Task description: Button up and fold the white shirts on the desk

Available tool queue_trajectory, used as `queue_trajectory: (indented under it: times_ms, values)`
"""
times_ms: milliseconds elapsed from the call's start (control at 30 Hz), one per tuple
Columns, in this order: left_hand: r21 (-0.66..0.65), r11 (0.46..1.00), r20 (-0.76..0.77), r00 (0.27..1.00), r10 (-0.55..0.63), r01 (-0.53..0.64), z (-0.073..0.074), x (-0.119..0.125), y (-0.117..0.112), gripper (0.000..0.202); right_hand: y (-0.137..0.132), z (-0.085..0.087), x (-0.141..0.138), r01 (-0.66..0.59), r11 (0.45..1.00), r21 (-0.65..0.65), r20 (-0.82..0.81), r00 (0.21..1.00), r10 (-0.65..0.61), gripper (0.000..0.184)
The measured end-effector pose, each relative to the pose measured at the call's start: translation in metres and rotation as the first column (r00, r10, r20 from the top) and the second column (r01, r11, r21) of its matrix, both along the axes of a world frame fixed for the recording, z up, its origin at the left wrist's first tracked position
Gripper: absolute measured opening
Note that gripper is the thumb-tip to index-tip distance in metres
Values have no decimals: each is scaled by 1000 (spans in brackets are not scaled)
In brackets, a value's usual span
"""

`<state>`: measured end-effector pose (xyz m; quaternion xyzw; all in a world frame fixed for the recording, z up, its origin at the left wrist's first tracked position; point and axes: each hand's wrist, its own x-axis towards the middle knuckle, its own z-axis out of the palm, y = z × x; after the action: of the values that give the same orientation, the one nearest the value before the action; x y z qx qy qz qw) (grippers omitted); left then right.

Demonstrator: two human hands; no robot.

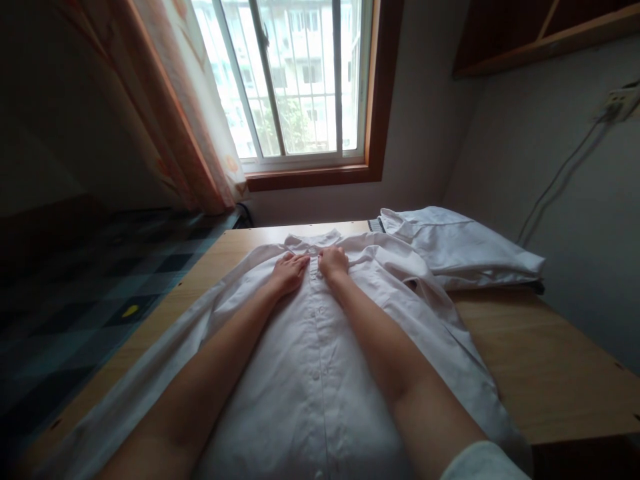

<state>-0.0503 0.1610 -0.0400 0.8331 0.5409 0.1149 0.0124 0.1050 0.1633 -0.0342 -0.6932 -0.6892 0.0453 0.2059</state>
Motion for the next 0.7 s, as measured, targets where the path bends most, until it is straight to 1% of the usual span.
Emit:
queue_trajectory:
  times_ms: [100, 200, 333, 467, 567, 633, 700]
  values:
    - [42, 999, 11, 1000, -4, 4, -2, -1, 5, 44, 2, -5, 1, 2, 1000, 23, -44, 999, -1, 31]
    - [41, 999, 34, 999, -1, 0, -5, -1, 6, 42, 3, -9, 2, -12, 1000, 29, -80, 997, 14, 29]
    - [42, 999, 103, 994, 23, -27, -8, -2, 8, 46, 3, -10, 3, -21, 999, 35, -94, 995, 24, 25]
    - [49, 998, 192, 980, -50, 41, -8, -5, 14, 48, 1, -9, 2, -26, 998, 57, -93, 995, 31, 22]
    - [58, 994, 281, 954, -109, 97, -11, -7, 19, 49, 0, -9, 1, -43, 997, 61, -91, 995, 49, 22]
    - [84, 990, 303, 943, -137, 117, -14, -8, 22, 49, 0, -10, 0, -51, 997, 64, -91, 994, 56, 22]
    - [118, 985, 294, 943, -153, 123, -17, -7, 24, 51, 0, -10, 0, -61, 996, 71, -91, 994, 67, 22]
